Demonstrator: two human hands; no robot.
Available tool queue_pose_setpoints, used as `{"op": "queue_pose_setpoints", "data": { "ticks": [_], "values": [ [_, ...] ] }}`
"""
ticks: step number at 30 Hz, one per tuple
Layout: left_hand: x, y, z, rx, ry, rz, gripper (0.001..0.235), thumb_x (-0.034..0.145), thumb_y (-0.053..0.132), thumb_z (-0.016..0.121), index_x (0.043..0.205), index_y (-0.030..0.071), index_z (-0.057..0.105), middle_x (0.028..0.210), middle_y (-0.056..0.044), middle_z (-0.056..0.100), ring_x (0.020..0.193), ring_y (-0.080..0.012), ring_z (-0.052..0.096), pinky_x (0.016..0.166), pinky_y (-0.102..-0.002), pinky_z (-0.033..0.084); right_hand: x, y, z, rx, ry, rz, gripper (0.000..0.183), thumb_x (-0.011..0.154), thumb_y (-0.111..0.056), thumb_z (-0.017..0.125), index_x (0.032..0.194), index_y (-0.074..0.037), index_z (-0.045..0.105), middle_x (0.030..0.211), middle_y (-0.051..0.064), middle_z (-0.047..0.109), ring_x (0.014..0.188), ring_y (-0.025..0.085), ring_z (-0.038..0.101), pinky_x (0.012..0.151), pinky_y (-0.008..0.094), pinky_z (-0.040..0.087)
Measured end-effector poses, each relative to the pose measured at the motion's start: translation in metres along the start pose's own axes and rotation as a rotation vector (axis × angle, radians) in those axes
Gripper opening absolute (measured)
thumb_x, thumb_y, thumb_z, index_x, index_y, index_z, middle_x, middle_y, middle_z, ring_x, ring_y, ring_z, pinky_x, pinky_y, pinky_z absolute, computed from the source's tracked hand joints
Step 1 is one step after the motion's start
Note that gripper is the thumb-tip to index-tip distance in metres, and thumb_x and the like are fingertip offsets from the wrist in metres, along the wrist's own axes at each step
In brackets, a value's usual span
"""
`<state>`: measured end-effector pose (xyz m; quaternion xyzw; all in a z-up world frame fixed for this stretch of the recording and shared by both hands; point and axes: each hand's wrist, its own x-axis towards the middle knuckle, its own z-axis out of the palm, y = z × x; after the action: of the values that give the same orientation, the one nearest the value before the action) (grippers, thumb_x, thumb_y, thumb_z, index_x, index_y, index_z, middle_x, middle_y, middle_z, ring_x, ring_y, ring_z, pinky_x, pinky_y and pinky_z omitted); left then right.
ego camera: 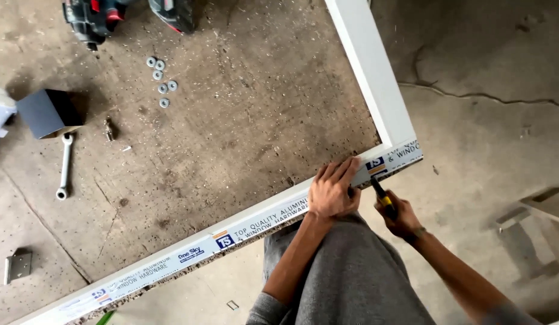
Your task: Using a utility knife to score and cut the protective plastic film on an aluminum profile.
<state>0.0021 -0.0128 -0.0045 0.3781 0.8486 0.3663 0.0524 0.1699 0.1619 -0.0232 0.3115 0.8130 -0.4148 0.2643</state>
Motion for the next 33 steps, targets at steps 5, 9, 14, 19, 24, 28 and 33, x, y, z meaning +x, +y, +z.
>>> {"op": "queue_pose_setpoints", "data": {
  "ticks": [5, 9, 14, 19, 24, 28, 33],
  "values": [
    [0.002, 0.003, 0.002, 0.016, -0.036, 0.016, 0.065, 0.081, 0.026, 0.057, 0.142, 0.007, 0.058, 0.136, -0.013, 0.069, 0.117, -0.0302, 0.068, 0.099, -0.053, 0.055, 0.021, 0.029, 0.015, 0.077, 0.175, -0.316, 0.012, 0.098, -0.021, 0.061, 0.100, -0.011, 0.055, 0.077, 0.009, 0.067, 0.055, 0.026, 0.057, 0.054, 0.042, 0.047],
    [0.005, 0.003, 0.003, -0.014, 0.023, 0.027, 0.064, 0.077, 0.022, 0.057, 0.138, 0.005, 0.062, 0.133, -0.014, 0.070, 0.121, -0.0309, 0.066, 0.098, -0.052, 0.055, -0.025, -0.013, -0.022, -0.028, -0.021, -0.031, 0.023, 0.097, -0.035, 0.059, 0.109, -0.016, 0.059, 0.078, 0.005, 0.072, 0.054, 0.018, 0.062, 0.052, 0.033, 0.054],
    [0.002, 0.001, 0.000, -0.028, 0.005, 0.035, 0.059, 0.079, 0.017, 0.054, 0.136, 0.006, 0.063, 0.133, -0.014, 0.070, 0.118, -0.0299, 0.067, 0.097, -0.050, 0.054, -0.071, -0.108, -0.095, -0.026, -0.381, 0.429, 0.023, 0.104, -0.030, 0.057, 0.119, -0.012, 0.060, 0.078, 0.003, 0.061, 0.050, 0.011, 0.056, 0.044, 0.020, 0.054],
    [0.005, 0.000, -0.004, -0.272, 0.090, -0.080, 0.051, 0.088, 0.001, 0.045, 0.137, 0.002, 0.060, 0.128, -0.022, 0.070, 0.111, -0.0385, 0.070, 0.086, -0.049, 0.060, -0.083, -0.102, -0.112, 0.231, -0.382, 0.301, 0.011, 0.100, -0.015, 0.066, 0.097, -0.004, 0.065, 0.067, 0.009, 0.066, 0.049, 0.018, 0.061, 0.049, 0.030, 0.060],
    [-0.005, -0.001, 0.000, -0.347, 0.155, -0.188, 0.044, 0.097, 0.003, 0.044, 0.137, 0.007, 0.059, 0.114, -0.020, 0.074, 0.070, -0.0278, 0.072, 0.039, -0.036, 0.052, -0.077, -0.006, -0.066, 0.216, -0.345, 0.570, 0.033, 0.094, -0.024, 0.069, 0.122, -0.006, 0.071, 0.098, 0.013, 0.075, 0.082, 0.024, 0.069, 0.075, 0.036, 0.057],
    [0.009, 0.009, -0.008, -0.167, -0.014, -0.208, 0.048, 0.102, 0.040, 0.051, 0.136, 0.007, 0.060, 0.119, -0.022, 0.073, 0.074, -0.0267, 0.075, 0.033, -0.030, 0.054, -0.067, 0.038, -0.032, 0.241, -0.308, 0.597, 0.059, 0.093, -0.028, 0.071, 0.148, -0.010, 0.058, 0.110, 0.015, 0.080, 0.097, 0.027, 0.071, 0.085, 0.038, 0.051],
    [0.011, 0.014, 0.001, 0.053, -0.154, -0.146, 0.077, 0.086, 0.068, 0.059, 0.139, 0.013, 0.058, 0.132, -0.012, 0.068, 0.117, -0.0287, 0.064, 0.075, -0.049, 0.060, -0.059, 0.071, -0.001, 0.003, -0.220, 0.464, 0.055, 0.094, -0.039, 0.065, 0.145, -0.024, 0.052, 0.095, 0.004, 0.075, 0.074, 0.016, 0.063, 0.068, 0.029, 0.050]
  ]
}}
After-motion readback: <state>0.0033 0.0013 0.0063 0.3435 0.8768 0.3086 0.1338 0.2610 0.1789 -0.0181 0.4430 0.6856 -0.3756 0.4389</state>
